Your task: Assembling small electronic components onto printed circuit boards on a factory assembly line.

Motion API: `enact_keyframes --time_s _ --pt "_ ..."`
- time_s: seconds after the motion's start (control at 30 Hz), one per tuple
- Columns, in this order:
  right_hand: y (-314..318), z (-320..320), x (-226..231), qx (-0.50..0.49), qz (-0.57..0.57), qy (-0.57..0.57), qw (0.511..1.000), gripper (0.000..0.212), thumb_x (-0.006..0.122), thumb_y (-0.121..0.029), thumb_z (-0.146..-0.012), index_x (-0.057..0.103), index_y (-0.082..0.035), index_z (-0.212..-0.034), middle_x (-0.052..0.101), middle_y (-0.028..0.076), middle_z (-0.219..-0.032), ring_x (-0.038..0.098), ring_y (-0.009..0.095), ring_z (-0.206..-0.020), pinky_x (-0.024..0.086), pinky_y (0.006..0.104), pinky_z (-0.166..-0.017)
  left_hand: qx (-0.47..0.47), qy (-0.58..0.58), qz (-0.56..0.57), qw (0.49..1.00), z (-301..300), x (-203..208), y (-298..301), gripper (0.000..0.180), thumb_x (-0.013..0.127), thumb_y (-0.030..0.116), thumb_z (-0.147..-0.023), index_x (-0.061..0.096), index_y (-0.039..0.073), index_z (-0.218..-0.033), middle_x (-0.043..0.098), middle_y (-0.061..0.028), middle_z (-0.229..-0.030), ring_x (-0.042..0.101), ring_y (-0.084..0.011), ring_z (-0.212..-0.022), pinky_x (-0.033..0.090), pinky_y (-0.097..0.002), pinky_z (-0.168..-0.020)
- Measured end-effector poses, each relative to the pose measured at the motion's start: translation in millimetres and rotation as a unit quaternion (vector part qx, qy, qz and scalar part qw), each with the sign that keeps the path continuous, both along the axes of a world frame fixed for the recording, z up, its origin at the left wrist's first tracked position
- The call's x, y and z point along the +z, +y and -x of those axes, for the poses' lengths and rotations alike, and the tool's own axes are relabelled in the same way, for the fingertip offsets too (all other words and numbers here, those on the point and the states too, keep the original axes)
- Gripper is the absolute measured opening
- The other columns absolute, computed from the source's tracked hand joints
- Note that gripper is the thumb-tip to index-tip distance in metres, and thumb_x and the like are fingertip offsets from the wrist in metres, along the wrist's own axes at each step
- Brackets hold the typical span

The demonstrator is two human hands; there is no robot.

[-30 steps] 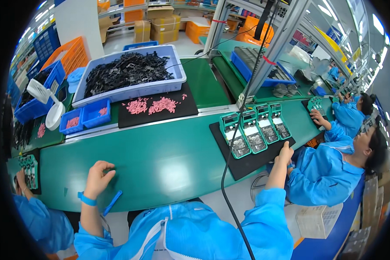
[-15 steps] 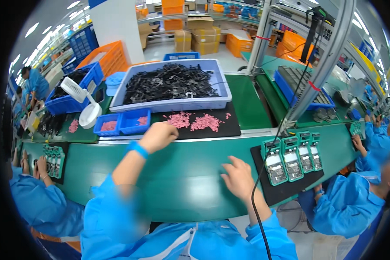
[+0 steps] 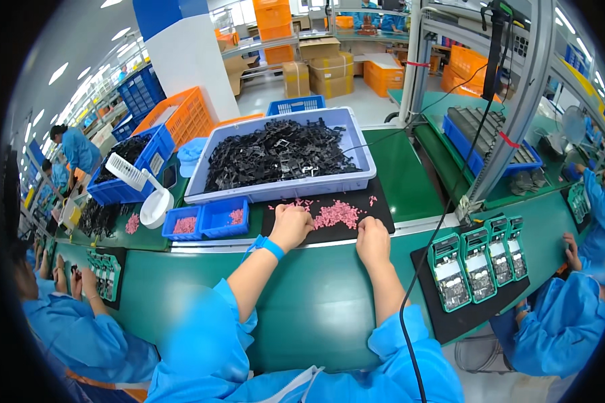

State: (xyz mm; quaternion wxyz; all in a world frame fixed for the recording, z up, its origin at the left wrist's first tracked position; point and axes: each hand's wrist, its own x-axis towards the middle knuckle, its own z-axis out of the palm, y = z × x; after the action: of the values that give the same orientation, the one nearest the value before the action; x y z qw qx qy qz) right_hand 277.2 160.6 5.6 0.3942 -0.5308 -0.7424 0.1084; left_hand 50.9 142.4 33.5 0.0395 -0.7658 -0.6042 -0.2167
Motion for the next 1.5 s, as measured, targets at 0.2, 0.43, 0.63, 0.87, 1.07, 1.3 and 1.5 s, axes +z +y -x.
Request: enact_keyframes --time_s 0.2,0.43,0.63,0.87,1.07,1.3,1.5 --pt "2 6 -2 -0.02 -0.053 0.006 0.998 0.006 0.063 -0.005 -0.079 0.057 -0.004 -0.08 0.059 0.013 -0.077 0.06 0.032 -0.073 0.048 0.0419 -0.064 -0.031 0.043 0.058 0.997 5 7 5 0.003 0.069 0.015 -0.074 0.068 0.013 -0.073 0.064 -0.0043 -0.077 0.061 -0.0233 -0.087 0.035 -0.0429 -0.086" --pt "11 -2 -11 -0.057 -0.026 0.193 0.979 0.003 0.06 -0.006 -0.082 0.06 -0.003 -0.084 0.059 0.01 -0.075 0.059 0.023 -0.065 0.048 0.0351 -0.061 -0.038 -0.034 0.068 0.996 -32 25 18 0.009 0.066 0.017 -0.077 0.066 0.01 -0.072 0.064 -0.0079 -0.08 0.06 -0.0265 -0.087 0.036 -0.0431 -0.08" --pt "11 -10 -14 -0.114 0.006 0.353 0.929 0.007 0.063 -0.007 -0.084 0.062 0.0 -0.086 0.06 0.006 -0.074 0.054 0.011 -0.06 0.047 0.0258 -0.057 -0.049 -0.135 -0.011 0.99 -114 15 56 0.01 0.067 0.018 -0.077 0.068 0.009 -0.072 0.065 -0.0087 -0.08 0.061 -0.027 -0.087 0.038 -0.0433 -0.082" --pt "15 -7 -17 -0.123 0.002 0.33 0.936 0.004 0.062 -0.006 -0.081 0.062 -0.002 -0.082 0.06 0.01 -0.074 0.058 0.021 -0.064 0.047 0.0326 -0.06 0.012 -0.011 -0.03 0.999 -128 -12 93 0.01 0.064 0.018 -0.079 0.072 0.014 -0.073 0.065 -0.0079 -0.081 0.061 -0.027 -0.085 0.038 -0.0421 -0.08" --pt "18 -6 -9 -0.124 0.017 0.35 0.928 0.005 0.062 -0.005 -0.08 0.061 -0.001 -0.082 0.06 0.01 -0.073 0.058 0.023 -0.066 0.048 0.034 -0.062 -0.022 -0.071 -0.006 0.997 -113 4 97 0.009 0.064 0.013 -0.078 0.073 0.012 -0.078 0.066 -0.0078 -0.084 0.062 -0.0268 -0.087 0.042 -0.0418 -0.079" --pt "16 -8 -9 -0.122 0.03 0.356 0.926 0.005 0.062 -0.006 -0.08 0.061 -0.002 -0.082 0.06 0.01 -0.073 0.058 0.024 -0.067 0.048 0.0348 -0.062 -0.043 -0.023 0.021 0.999 -107 11 83 0.01 0.071 0.019 -0.072 0.071 0.009 -0.073 0.066 -0.0103 -0.078 0.063 -0.0295 -0.08 0.048 -0.0432 -0.073" --pt "17 -6 -16 -0.123 -0.021 0.31 0.943 0.006 0.063 -0.006 -0.081 0.062 0.0 -0.083 0.061 0.008 -0.074 0.056 0.015 -0.06 0.047 0.028 -0.058 -0.01 0.054 0.062 0.997 -116 8 77 0.008 0.068 0.018 -0.072 0.071 0.012 -0.068 0.067 -0.009 -0.078 0.062 -0.0284 -0.083 0.043 -0.043 -0.075"
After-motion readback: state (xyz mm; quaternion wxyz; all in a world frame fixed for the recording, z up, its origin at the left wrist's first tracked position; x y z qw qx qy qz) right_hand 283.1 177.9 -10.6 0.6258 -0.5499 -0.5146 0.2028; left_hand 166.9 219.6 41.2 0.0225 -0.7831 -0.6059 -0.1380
